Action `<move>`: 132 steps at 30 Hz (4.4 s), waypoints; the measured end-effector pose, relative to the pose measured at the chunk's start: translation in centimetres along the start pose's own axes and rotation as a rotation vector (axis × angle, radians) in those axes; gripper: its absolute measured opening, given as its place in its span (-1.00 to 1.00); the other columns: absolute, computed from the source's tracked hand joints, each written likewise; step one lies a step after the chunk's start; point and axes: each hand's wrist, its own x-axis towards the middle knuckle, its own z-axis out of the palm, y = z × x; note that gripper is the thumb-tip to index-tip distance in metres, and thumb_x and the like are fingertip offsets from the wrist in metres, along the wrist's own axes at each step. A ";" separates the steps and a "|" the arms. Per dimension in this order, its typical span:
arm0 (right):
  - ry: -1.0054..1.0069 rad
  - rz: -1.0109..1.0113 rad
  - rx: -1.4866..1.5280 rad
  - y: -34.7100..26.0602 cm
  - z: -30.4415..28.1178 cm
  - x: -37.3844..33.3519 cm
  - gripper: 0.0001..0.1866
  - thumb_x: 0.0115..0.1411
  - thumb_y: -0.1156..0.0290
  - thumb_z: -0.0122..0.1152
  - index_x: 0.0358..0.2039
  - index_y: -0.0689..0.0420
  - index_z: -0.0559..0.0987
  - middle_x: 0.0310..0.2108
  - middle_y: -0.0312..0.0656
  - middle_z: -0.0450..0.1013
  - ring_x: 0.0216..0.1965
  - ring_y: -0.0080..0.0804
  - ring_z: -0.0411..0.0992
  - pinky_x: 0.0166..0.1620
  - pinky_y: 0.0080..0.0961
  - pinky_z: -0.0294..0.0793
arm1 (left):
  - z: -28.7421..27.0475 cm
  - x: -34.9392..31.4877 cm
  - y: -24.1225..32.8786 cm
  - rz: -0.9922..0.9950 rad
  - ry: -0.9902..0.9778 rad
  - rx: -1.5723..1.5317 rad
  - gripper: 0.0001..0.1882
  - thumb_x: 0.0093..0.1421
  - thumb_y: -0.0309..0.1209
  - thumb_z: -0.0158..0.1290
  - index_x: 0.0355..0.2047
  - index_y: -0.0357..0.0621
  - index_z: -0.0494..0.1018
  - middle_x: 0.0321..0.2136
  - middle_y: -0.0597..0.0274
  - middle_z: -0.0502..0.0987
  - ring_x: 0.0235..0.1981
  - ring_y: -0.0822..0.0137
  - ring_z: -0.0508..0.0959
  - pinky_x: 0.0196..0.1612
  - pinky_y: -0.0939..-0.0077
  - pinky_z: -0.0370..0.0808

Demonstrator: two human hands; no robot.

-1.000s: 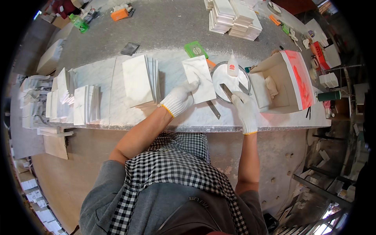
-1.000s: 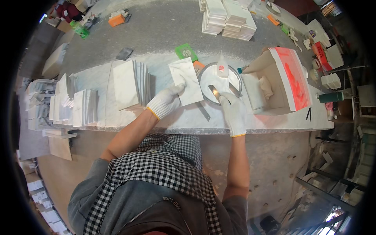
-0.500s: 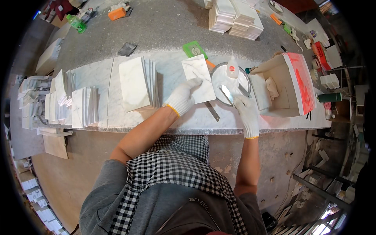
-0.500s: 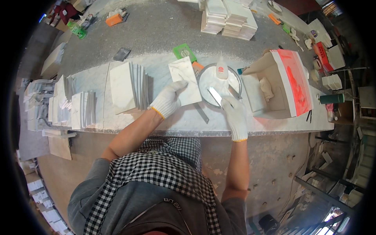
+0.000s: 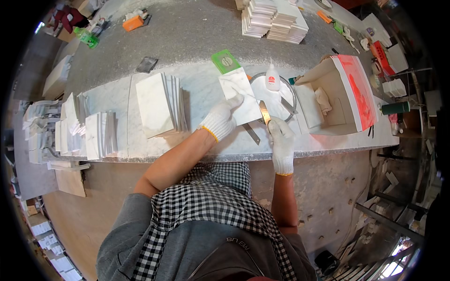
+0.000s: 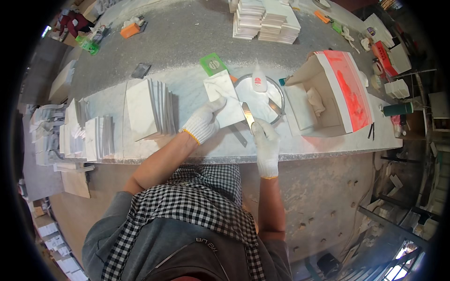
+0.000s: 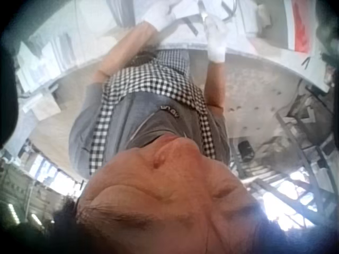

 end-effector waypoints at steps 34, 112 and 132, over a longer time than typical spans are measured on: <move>0.099 -0.235 -0.317 -0.7 0.0 -0.2 -0.74 0.29 0.47 0.17 -0.07 0.36 0.60 -0.14 -0.05 0.59 -0.11 -0.37 0.51 0.04 -0.46 0.45 | -0.9 1.1 -0.4 0.012 -0.019 0.009 -0.59 0.41 -0.44 -0.07 0.23 -0.26 0.23 0.12 -0.04 0.43 0.12 0.03 0.48 0.18 -0.04 0.50; 0.080 -0.442 -1.295 -7.7 1.0 7.6 -0.43 0.33 0.10 0.07 0.23 0.20 0.40 0.23 0.07 0.36 0.17 0.00 0.39 0.16 -0.23 0.40 | -3.3 5.4 -4.1 0.374 -0.119 0.131 -0.32 0.21 -0.49 0.16 0.31 -0.03 0.18 0.03 0.20 0.48 0.03 0.35 0.49 0.08 0.39 0.46; 0.019 -0.279 -1.247 -7.2 4.0 10.2 -0.37 0.33 0.11 0.07 0.31 0.16 0.32 0.25 0.06 0.34 0.24 -0.01 0.33 0.24 -0.25 0.31 | -3.7 6.2 -3.4 0.316 -0.098 0.151 -0.42 0.15 -0.53 0.16 0.18 0.00 0.26 -0.06 0.24 0.47 -0.03 0.35 0.49 -0.01 0.41 0.49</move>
